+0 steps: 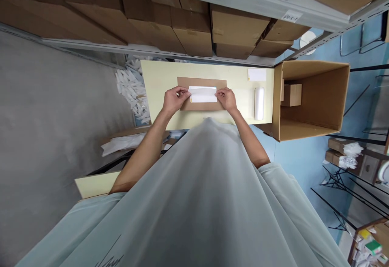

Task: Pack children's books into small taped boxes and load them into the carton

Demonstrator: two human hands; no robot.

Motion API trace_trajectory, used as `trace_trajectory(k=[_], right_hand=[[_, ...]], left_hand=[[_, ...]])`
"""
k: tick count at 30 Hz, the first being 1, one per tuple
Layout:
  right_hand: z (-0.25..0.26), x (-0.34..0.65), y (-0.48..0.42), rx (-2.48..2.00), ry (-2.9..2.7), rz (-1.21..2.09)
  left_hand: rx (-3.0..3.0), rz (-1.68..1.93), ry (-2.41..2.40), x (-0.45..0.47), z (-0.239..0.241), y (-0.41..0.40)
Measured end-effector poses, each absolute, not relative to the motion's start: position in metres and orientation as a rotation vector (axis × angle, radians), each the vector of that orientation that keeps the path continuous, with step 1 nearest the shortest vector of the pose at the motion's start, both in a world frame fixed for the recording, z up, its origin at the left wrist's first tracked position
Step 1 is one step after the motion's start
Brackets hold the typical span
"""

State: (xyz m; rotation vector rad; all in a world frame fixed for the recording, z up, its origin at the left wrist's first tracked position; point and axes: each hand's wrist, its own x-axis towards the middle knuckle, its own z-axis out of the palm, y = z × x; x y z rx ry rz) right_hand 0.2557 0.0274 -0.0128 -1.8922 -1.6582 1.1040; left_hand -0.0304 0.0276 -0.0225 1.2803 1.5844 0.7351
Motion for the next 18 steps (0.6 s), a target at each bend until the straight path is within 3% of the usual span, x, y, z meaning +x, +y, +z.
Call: trace_trajectory(k=[18], right_hand=[[-0.008, 0.250, 0.026, -1.939, -1.754, 1.072]], left_hand=[[1.477, 0.681, 1.707, -0.018, -0.026, 0.013]])
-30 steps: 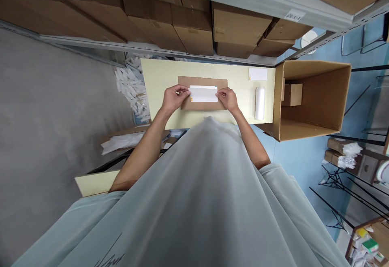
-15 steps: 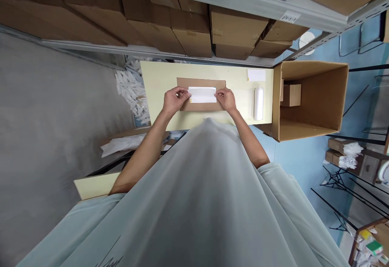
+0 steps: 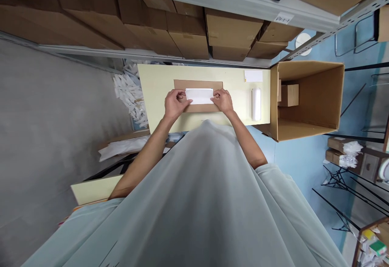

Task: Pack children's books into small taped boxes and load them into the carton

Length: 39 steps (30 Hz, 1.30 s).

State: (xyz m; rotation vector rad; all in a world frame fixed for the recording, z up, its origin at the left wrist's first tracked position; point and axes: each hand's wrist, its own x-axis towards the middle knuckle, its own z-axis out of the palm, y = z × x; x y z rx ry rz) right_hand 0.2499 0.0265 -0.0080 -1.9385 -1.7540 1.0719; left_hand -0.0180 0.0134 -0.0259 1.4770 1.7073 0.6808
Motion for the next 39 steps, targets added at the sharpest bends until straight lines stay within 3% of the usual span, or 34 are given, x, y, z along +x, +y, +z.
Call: trace_trajectory(k=[33, 39], right_hand=[[-0.022, 0.224, 0.046, -2.227, -1.807, 0.872], [-0.020, 0.206, 0.037, -2.087, -1.814, 0.846]], left_hand=[[1.410, 0.660, 1.986, 0.010, -0.031, 0.032], [1.430, 0.608, 1.998, 0.017, -0.036, 0.035]])
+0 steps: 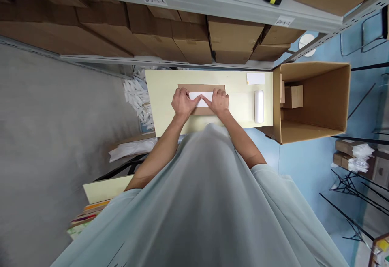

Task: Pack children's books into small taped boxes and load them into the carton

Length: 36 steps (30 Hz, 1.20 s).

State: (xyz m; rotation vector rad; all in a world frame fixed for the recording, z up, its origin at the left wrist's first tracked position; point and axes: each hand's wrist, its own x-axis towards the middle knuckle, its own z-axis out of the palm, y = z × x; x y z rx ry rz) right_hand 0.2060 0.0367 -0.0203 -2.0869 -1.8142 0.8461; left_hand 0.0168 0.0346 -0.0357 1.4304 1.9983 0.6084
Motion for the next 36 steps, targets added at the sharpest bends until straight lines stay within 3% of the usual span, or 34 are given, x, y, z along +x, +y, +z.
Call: trace_trajectory(k=[7, 14, 23, 36], right_hand=[[-0.030, 0.214, 0.046, -2.147, -1.818, 0.821], [-0.008, 0.231, 0.025, -2.065, -1.994, 0.884], [0.003, 0.212, -0.006, -1.790, -2.312, 0.854], [-0.020, 0.221, -0.008, -1.844, -2.353, 0.757]], left_hand=[[1.408, 0.644, 1.978, 0.008, -0.041, 0.038], [1.385, 0.595, 1.886, -0.012, -0.032, 0.037], [1.765, 0.499, 1.484, 0.051, -0.019, -0.006], [1.746, 0.344, 1.788, 0.002, -0.030, -0.003]])
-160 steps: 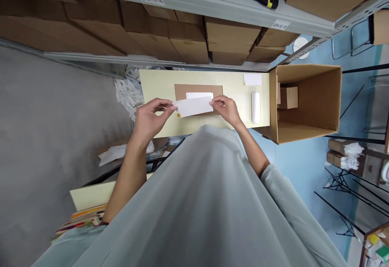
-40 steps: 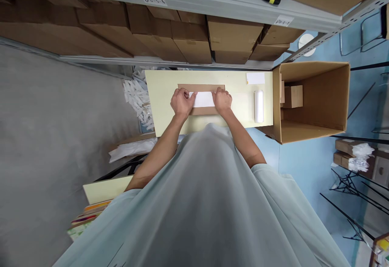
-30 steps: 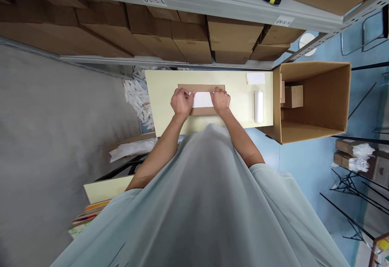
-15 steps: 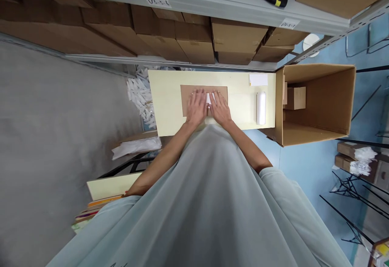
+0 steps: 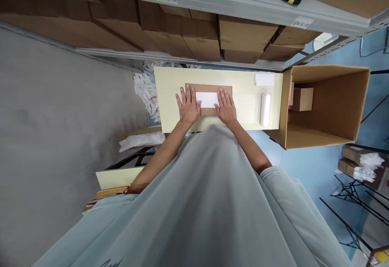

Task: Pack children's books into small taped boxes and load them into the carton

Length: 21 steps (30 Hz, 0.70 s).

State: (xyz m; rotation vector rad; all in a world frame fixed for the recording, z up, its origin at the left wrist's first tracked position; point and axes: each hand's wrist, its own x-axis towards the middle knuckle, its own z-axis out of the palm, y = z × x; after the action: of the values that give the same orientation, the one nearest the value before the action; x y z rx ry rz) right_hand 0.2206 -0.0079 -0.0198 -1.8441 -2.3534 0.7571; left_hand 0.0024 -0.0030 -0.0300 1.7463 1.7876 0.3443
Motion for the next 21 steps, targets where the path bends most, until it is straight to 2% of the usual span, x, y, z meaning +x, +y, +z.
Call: trace_trajectory(k=[11, 21], right_hand=[[-0.017, 0.250, -0.009, -1.986, -2.252, 0.705], [-0.015, 0.213, -0.012, -1.821, -2.425, 0.749]], left_hand=[[1.828, 0.331, 1.727, -0.016, -0.032, -0.009], [1.959, 0.290, 1.549, 0.030, -0.028, -0.008]])
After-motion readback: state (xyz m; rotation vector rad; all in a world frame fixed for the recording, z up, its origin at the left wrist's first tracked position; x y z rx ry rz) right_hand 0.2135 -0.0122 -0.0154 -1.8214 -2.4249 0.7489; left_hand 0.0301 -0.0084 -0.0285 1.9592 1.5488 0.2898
